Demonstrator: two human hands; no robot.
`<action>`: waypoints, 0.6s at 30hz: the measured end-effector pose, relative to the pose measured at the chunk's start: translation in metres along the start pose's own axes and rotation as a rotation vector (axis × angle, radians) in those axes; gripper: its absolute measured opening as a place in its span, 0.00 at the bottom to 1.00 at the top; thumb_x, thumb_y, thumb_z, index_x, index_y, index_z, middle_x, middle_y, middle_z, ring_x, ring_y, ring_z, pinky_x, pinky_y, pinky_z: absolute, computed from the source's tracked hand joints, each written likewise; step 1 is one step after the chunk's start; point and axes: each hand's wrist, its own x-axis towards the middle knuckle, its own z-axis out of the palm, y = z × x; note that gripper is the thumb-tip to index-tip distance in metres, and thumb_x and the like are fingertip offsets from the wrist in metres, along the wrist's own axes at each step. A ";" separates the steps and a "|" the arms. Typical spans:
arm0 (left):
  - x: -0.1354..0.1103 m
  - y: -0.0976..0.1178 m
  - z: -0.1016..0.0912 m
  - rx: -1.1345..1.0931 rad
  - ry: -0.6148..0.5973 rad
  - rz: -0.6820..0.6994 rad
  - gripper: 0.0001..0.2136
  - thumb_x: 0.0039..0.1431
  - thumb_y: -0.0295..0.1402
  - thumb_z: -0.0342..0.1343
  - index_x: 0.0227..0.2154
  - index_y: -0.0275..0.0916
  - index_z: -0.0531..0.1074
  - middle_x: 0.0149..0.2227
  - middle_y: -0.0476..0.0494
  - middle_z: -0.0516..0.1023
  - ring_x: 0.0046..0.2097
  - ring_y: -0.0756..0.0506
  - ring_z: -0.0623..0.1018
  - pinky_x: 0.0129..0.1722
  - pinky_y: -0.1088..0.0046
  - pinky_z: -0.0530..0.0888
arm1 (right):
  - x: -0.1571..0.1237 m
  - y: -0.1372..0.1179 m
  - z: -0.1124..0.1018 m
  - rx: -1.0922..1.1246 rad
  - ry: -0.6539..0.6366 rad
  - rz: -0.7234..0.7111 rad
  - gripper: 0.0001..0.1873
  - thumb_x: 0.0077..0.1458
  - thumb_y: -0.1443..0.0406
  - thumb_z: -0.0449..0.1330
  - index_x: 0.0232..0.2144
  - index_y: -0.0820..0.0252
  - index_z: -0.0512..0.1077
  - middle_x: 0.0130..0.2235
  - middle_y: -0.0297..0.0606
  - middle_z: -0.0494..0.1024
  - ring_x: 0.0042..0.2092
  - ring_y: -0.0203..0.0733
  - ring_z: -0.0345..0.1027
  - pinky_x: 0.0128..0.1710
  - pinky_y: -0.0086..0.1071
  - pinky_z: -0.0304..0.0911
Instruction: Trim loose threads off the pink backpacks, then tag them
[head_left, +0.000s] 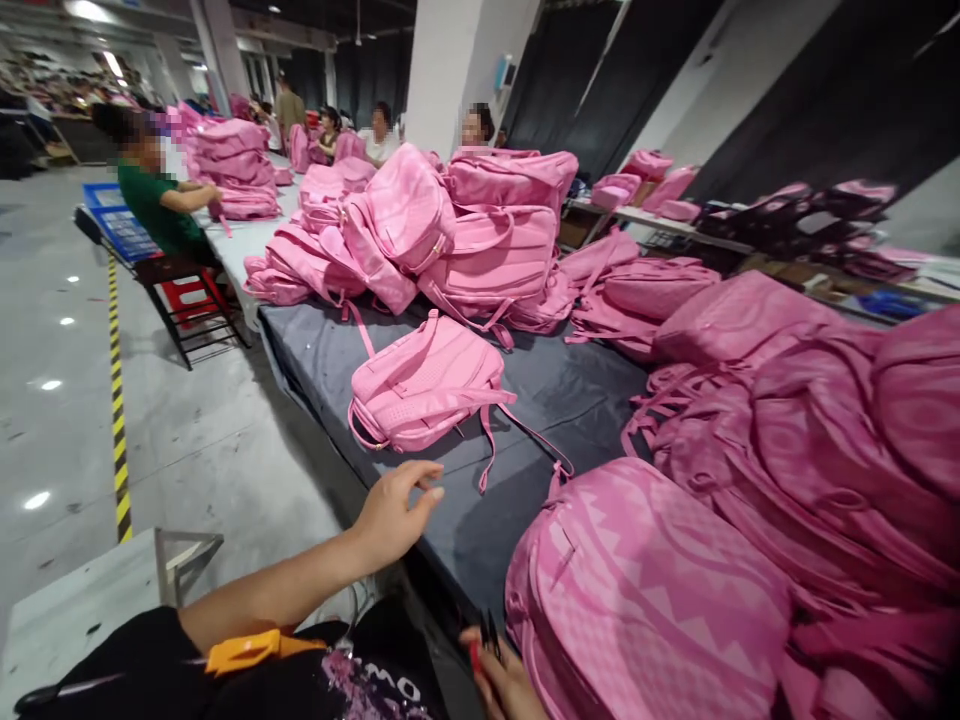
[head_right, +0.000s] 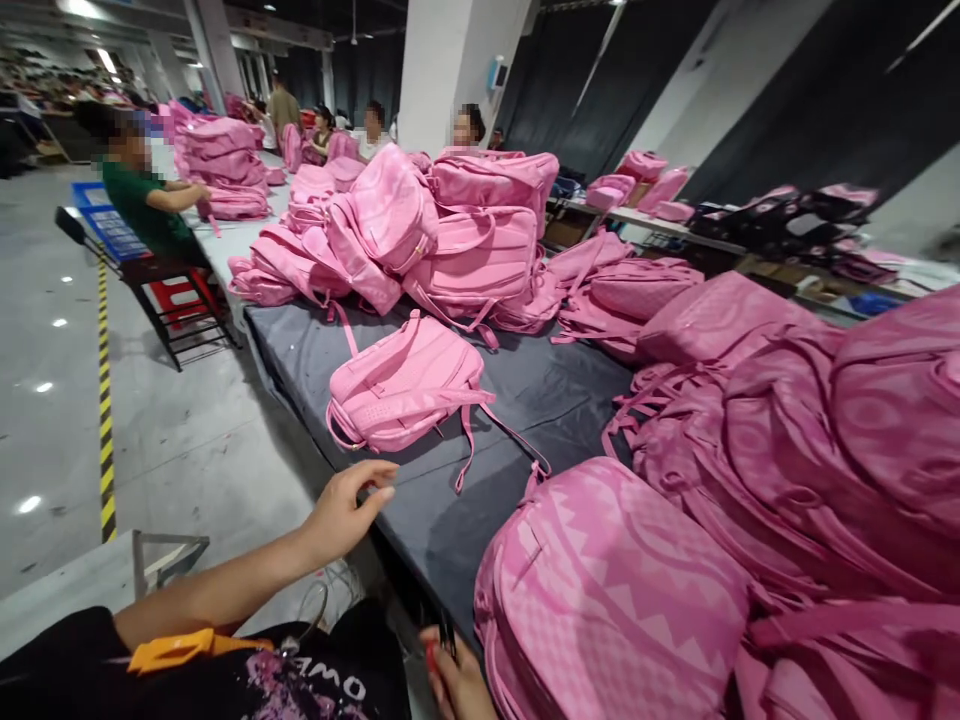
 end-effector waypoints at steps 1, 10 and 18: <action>0.014 -0.007 -0.004 0.036 0.028 0.026 0.14 0.61 0.32 0.54 0.50 0.41 0.72 0.46 0.44 0.78 0.45 0.47 0.77 0.48 0.68 0.72 | 0.017 -0.011 0.006 0.033 -0.017 -0.023 0.23 0.50 0.50 0.65 0.39 0.63 0.72 0.19 0.25 0.65 0.17 0.28 0.54 0.16 0.23 0.48; 0.153 -0.069 -0.031 0.375 0.195 0.138 0.22 0.63 0.32 0.51 0.59 0.39 0.62 0.59 0.37 0.69 0.61 0.42 0.67 0.62 0.57 0.66 | 0.178 -0.187 0.082 0.357 -0.064 -0.306 0.16 0.45 0.56 0.63 0.33 0.62 0.74 0.24 0.36 0.75 0.21 0.31 0.60 0.19 0.24 0.49; 0.240 -0.116 -0.032 0.652 0.020 -0.035 0.32 0.58 0.26 0.50 0.66 0.33 0.51 0.69 0.26 0.51 0.70 0.34 0.53 0.65 0.49 0.59 | 0.317 -0.267 0.158 0.623 0.125 -0.130 0.23 0.38 0.64 0.64 0.42 0.56 0.72 0.50 0.42 0.78 0.44 0.44 0.75 0.31 0.30 0.70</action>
